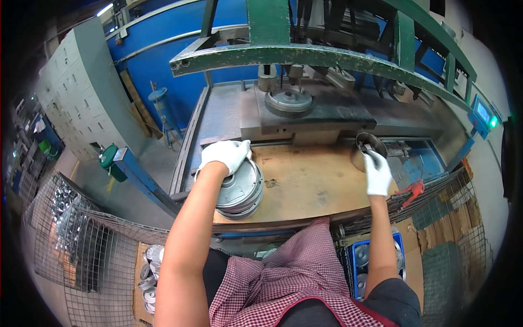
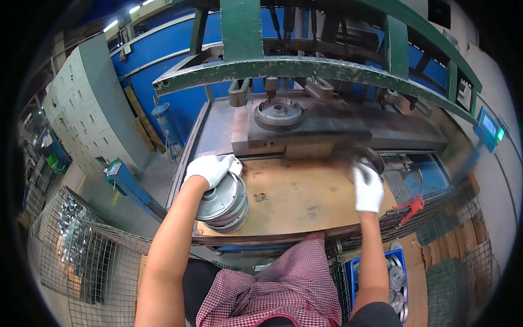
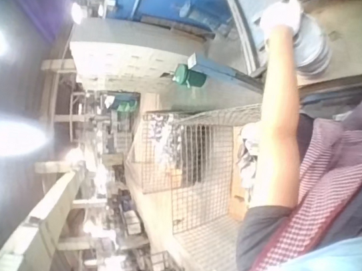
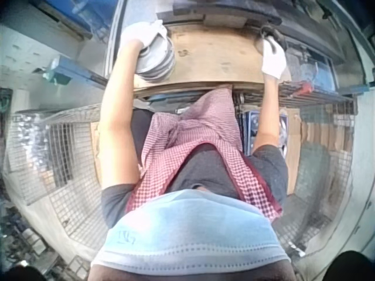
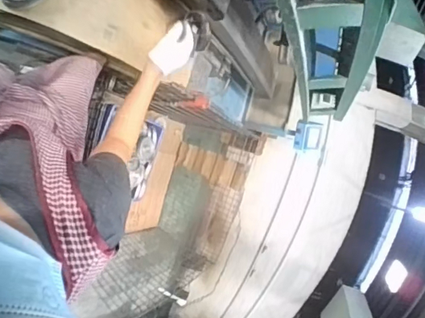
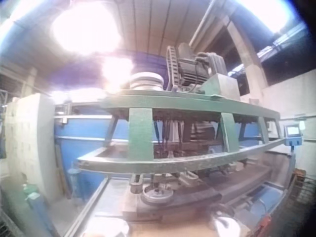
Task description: The person forms metal parts using a mechanical press, then organizes the finished parts into blue plastic bins and metal wire crates by hand.
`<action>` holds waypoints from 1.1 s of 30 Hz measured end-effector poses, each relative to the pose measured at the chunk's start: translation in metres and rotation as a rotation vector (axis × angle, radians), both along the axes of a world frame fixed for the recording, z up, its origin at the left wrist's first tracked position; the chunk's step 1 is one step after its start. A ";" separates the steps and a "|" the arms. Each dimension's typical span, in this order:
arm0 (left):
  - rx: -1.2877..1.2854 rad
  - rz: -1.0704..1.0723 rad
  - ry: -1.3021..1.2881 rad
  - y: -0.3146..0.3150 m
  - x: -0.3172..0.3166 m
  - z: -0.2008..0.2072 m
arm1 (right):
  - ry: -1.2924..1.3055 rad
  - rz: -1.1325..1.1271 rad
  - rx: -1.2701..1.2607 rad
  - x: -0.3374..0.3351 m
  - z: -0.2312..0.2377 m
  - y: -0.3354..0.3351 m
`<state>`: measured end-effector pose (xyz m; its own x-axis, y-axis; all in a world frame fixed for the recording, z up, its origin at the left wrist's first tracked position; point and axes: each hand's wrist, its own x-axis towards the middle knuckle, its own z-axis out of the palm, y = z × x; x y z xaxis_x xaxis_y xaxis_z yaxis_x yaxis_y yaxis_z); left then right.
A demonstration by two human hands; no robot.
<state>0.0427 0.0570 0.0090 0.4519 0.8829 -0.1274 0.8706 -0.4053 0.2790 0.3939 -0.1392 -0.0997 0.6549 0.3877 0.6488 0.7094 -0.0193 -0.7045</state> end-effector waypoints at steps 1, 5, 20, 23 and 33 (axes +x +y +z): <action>0.003 0.017 0.011 0.000 -0.008 0.001 | -0.003 0.116 -0.049 -0.033 0.023 0.026; 0.008 -0.007 0.023 0.001 -0.005 0.000 | -0.272 0.281 -0.291 -0.080 0.072 0.114; -0.002 0.022 0.024 0.023 -0.009 -0.026 | -0.405 0.261 -0.554 -0.143 0.122 0.140; 0.045 0.015 -0.022 0.017 -0.008 -0.017 | -0.687 0.296 -0.388 -0.140 0.078 0.084; 0.598 -0.304 -0.367 -0.109 -0.062 0.005 | -0.571 0.385 -0.681 -0.120 -0.044 -0.008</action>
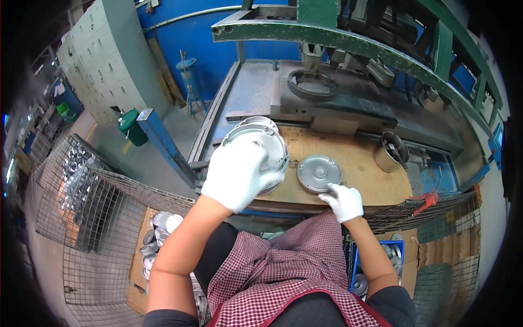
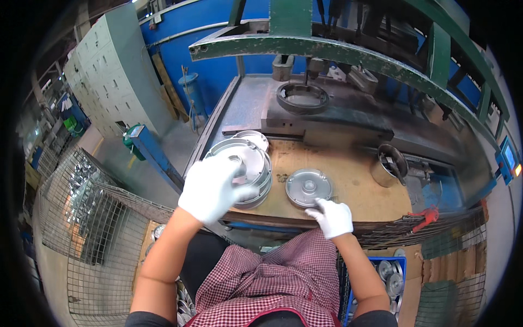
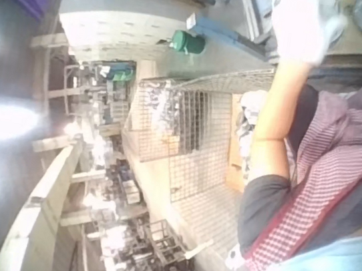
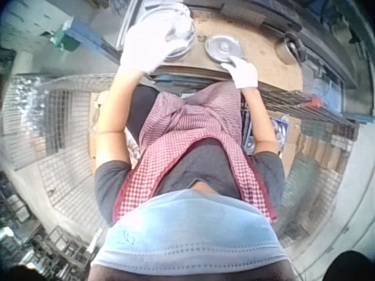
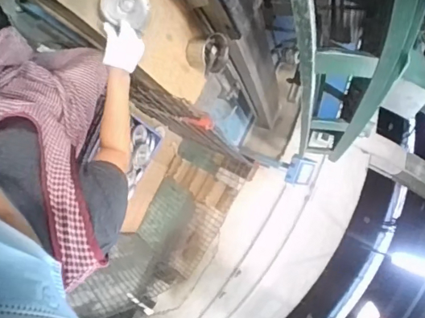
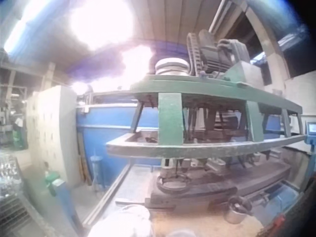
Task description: The person forms metal parts using a mechanical press, then organizes the finished parts into blue plastic bins and metal wire crates by hand.
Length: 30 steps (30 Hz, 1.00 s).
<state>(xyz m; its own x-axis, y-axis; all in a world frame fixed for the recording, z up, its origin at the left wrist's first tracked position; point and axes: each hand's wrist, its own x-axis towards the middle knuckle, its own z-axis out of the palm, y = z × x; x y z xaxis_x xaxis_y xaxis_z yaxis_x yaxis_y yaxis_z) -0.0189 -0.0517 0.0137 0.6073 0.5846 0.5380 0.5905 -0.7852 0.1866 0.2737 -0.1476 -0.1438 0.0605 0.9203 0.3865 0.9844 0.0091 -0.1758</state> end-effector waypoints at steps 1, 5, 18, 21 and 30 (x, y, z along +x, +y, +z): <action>0.004 0.002 0.010 -0.005 -0.006 -0.008 | 0.073 -0.029 0.076 0.001 0.003 -0.005; 0.147 -0.012 0.061 -0.009 -0.005 -0.016 | 0.185 -0.287 0.262 0.046 0.031 -0.025; 0.143 -0.125 -0.049 0.145 0.166 0.000 | 0.268 -0.859 0.212 0.196 0.000 -0.072; 0.130 -0.120 -0.067 0.182 0.194 -0.020 | 0.228 -0.884 0.277 0.194 0.001 -0.068; 0.142 -0.142 -0.029 0.227 0.195 -0.032 | 0.231 -0.826 0.360 0.200 -0.006 -0.070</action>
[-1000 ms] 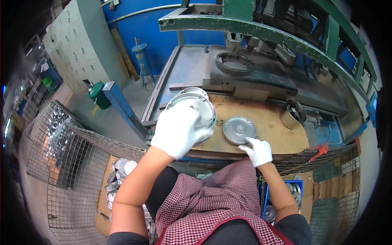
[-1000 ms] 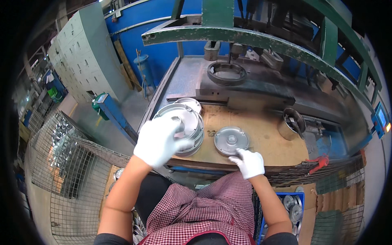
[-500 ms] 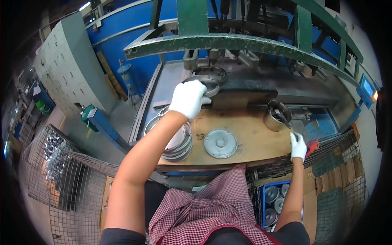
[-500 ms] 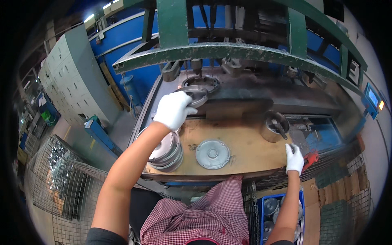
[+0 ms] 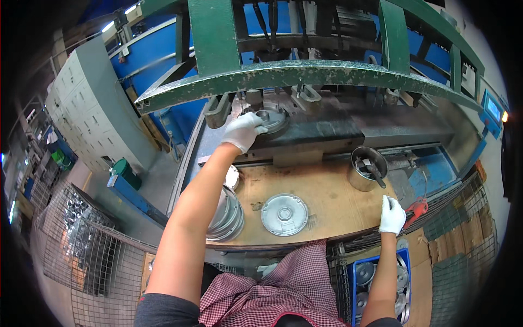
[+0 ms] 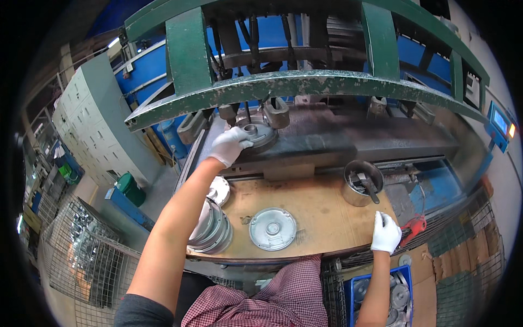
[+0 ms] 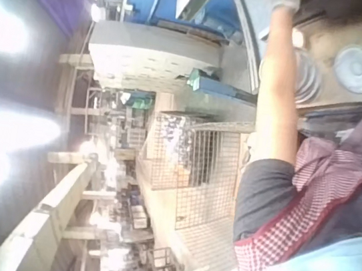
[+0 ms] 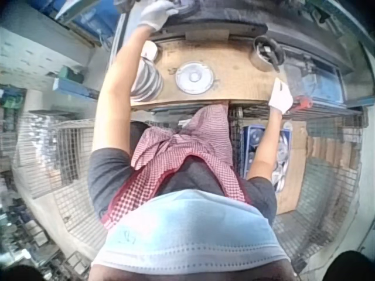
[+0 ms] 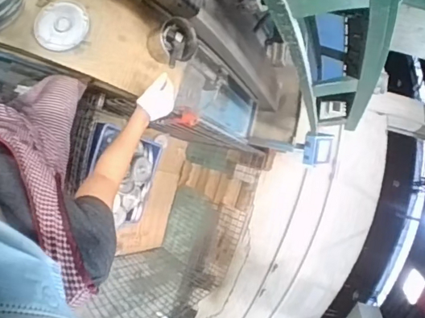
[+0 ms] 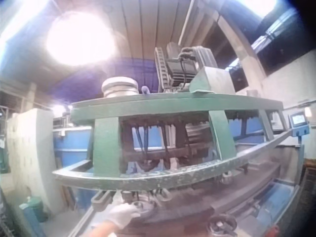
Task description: The person forms metal parts using a mechanical press, then organizes the finished parts into blue plastic bins and metal wire crates by hand.
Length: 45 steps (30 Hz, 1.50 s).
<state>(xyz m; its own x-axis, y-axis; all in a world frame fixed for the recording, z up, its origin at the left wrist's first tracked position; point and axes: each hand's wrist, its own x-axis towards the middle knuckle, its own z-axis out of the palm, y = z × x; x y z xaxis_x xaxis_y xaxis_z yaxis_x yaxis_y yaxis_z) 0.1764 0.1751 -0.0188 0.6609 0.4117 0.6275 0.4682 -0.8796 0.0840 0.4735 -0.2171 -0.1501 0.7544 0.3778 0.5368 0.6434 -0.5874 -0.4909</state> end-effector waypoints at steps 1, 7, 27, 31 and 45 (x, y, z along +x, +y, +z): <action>-0.024 -0.021 0.003 0.002 -0.001 0.001 | -0.005 0.006 0.016 -0.001 0.001 0.001; -0.142 0.149 0.018 -0.021 0.012 0.007 | -0.036 -0.061 -0.003 -0.007 0.005 0.006; -0.020 0.055 0.008 0.003 0.001 -0.009 | 0.013 -0.054 0.008 -0.009 0.006 0.010; -0.180 0.115 0.093 -0.020 0.011 0.017 | -0.047 -0.092 -0.001 -0.006 0.001 0.007; -0.195 0.132 0.119 -0.026 0.009 0.021 | -0.032 -0.121 0.012 -0.004 -0.005 0.006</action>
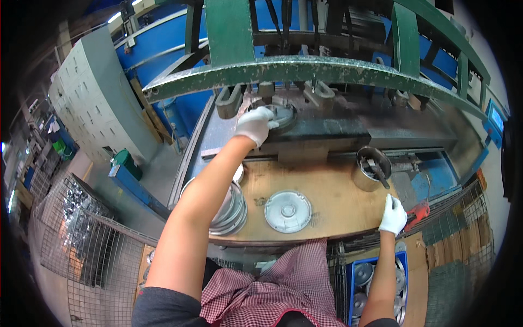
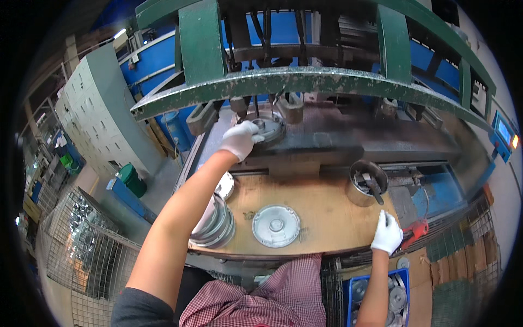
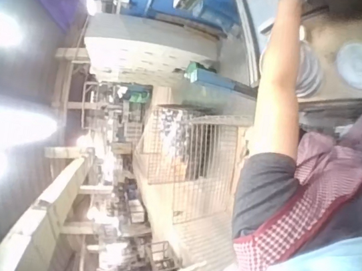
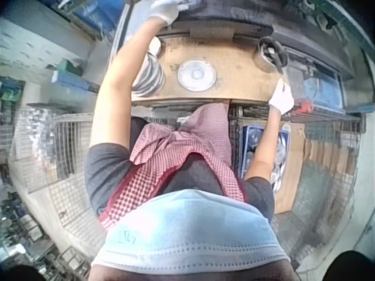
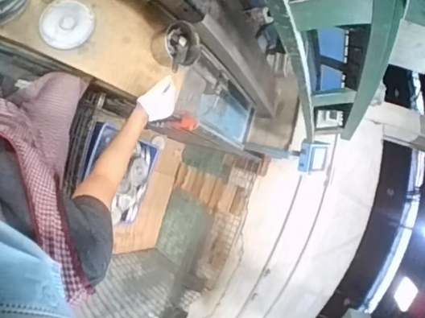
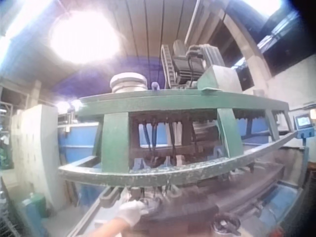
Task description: The person forms metal parts using a mechanical press, then organizes the finished parts into blue plastic bins and metal wire crates by hand.
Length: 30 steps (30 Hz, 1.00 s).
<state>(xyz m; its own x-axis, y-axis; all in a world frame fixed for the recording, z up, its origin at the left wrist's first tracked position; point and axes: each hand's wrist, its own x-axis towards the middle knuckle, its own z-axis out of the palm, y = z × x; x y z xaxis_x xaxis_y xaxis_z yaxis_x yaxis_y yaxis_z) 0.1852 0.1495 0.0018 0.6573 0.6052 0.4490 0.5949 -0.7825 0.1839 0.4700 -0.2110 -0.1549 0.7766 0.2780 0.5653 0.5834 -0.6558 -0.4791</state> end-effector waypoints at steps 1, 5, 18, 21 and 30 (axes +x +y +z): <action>-0.049 0.023 0.017 -0.002 0.000 0.001 | 0.010 0.028 -0.007 -0.001 0.003 0.000; 0.161 0.050 0.029 -0.028 -0.008 0.003 | 0.149 0.133 0.023 0.000 0.011 -0.004; -0.187 -0.155 0.099 -0.227 -0.093 -0.114 | 0.395 -0.256 0.370 0.117 -0.033 -0.099; -0.278 0.144 0.198 -0.231 -0.101 -0.129 | 0.336 -0.045 0.650 0.067 0.018 -0.070; -0.379 0.123 0.075 -0.215 -0.091 -0.151 | 0.327 0.643 -0.734 -0.112 0.077 0.002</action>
